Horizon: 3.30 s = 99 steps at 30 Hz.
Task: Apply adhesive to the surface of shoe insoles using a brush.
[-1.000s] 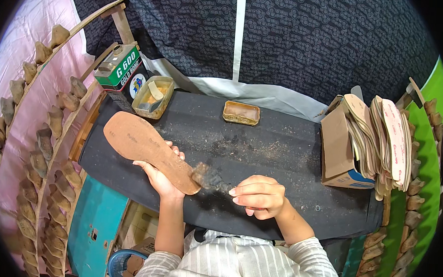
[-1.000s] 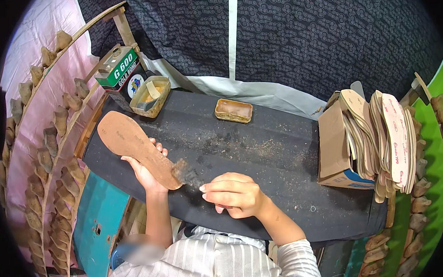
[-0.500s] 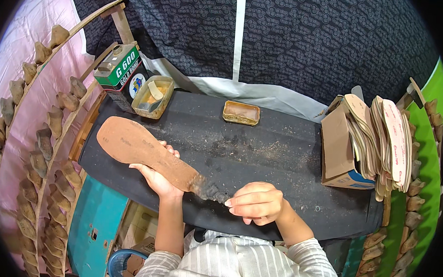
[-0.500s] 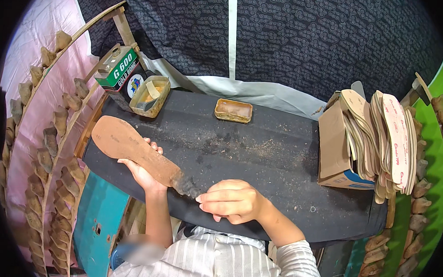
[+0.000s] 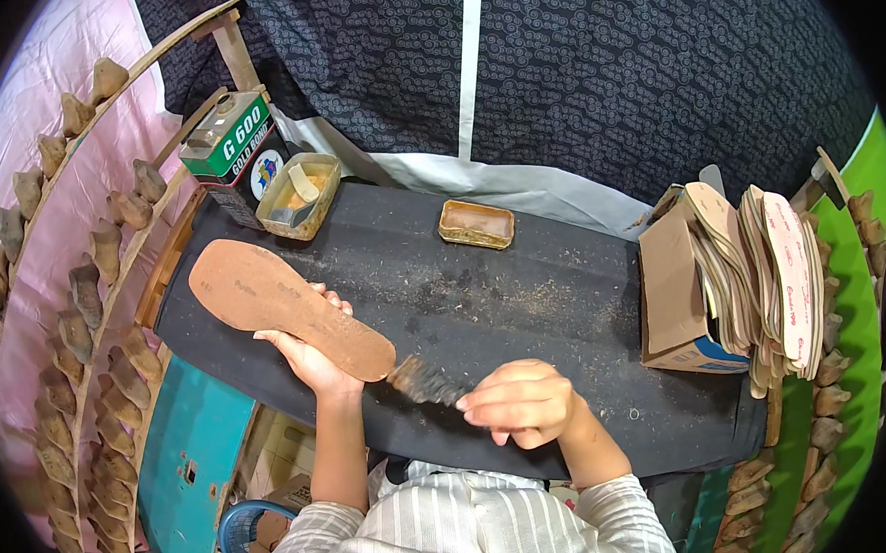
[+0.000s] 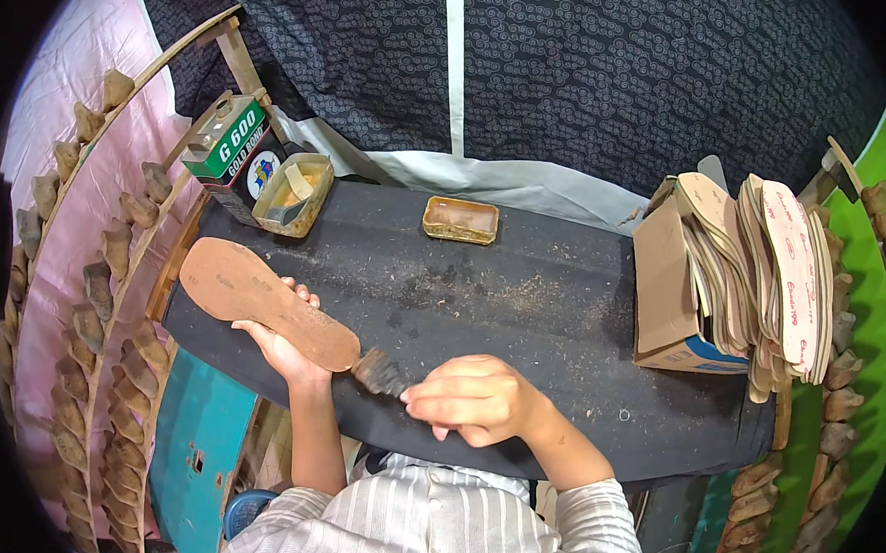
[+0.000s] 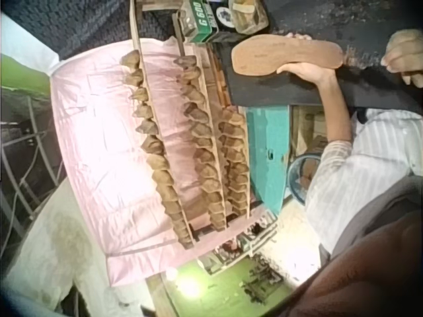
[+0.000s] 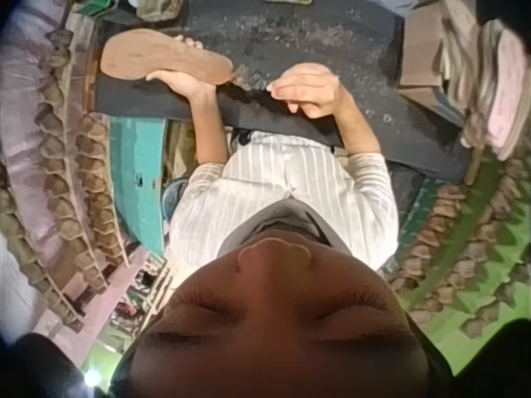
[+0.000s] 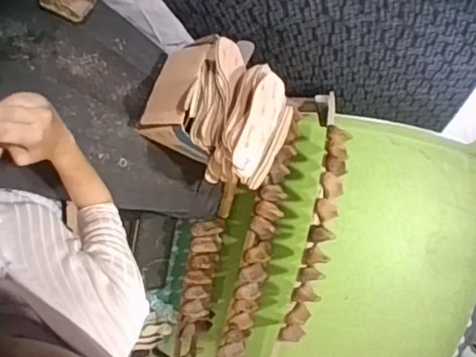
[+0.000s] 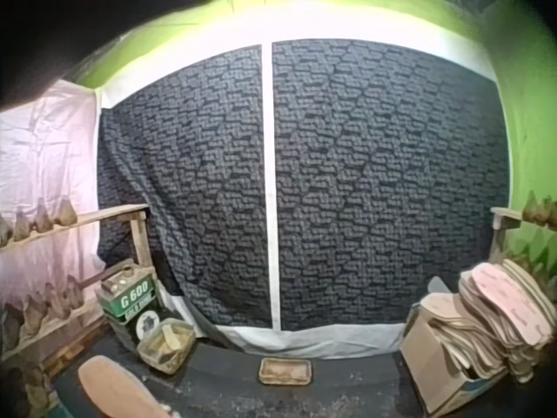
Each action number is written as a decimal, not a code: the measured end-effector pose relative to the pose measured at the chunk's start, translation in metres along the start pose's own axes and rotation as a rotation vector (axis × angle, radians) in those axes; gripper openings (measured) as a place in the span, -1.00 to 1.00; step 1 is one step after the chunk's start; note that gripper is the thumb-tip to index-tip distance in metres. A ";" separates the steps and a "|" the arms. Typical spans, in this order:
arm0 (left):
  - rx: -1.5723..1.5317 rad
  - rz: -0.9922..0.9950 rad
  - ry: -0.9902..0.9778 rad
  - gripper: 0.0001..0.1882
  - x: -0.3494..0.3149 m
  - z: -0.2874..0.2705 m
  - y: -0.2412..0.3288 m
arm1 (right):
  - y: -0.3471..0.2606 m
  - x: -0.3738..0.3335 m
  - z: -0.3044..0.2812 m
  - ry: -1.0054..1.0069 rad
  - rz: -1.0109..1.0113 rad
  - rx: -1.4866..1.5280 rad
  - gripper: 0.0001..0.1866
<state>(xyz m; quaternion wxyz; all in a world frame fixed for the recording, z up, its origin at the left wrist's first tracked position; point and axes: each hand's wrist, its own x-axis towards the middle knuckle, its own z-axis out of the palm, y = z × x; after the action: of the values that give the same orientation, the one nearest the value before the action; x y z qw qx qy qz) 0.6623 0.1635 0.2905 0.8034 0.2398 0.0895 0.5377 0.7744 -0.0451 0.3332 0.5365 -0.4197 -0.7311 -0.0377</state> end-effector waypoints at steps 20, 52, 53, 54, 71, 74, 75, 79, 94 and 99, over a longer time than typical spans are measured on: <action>0.011 0.001 0.041 -0.22 -0.006 0.006 -0.005 | 0.001 0.002 0.009 0.018 -0.142 -0.039 -0.77; 0.162 -0.466 -0.044 -0.18 -0.033 0.001 -0.022 | 0.002 0.019 -0.012 0.276 -0.031 -0.225 -0.76; 0.265 -0.525 -0.309 -0.18 -0.035 -0.005 -0.022 | 0.003 0.023 -0.015 0.276 -0.054 -0.273 -0.79; 0.264 -0.525 -0.310 -0.18 -0.036 -0.007 -0.023 | 0.004 0.029 -0.018 0.275 -0.077 -0.322 -0.79; 0.244 -0.621 -0.205 -0.15 -0.033 -0.013 -0.025 | -0.001 0.015 -0.014 0.295 0.067 -0.197 -0.76; 0.238 -0.655 -0.361 -0.16 -0.036 -0.026 -0.030 | -0.002 0.025 -0.014 0.380 0.004 -0.309 -0.77; 0.252 -0.671 -0.402 -0.17 -0.037 -0.028 -0.032 | -0.002 0.029 -0.015 0.367 -0.005 -0.350 -0.77; 0.339 -0.657 -0.422 -0.20 -0.046 -0.017 -0.035 | 0.008 0.036 -0.015 0.334 -0.021 -0.426 -0.80; 0.386 -0.641 -0.359 -0.24 -0.032 -0.020 -0.028 | 0.002 0.031 -0.018 0.314 0.003 -0.340 -0.77; 0.443 -0.660 -0.447 -0.28 -0.041 -0.018 -0.032 | 0.008 0.048 -0.015 0.278 -0.007 -0.427 -0.82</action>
<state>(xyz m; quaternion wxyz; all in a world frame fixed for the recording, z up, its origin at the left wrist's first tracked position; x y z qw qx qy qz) 0.6651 0.1214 0.2549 0.8606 0.4747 0.0985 0.1560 0.7875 -0.0201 0.3757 0.5311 -0.5116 -0.6272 -0.2506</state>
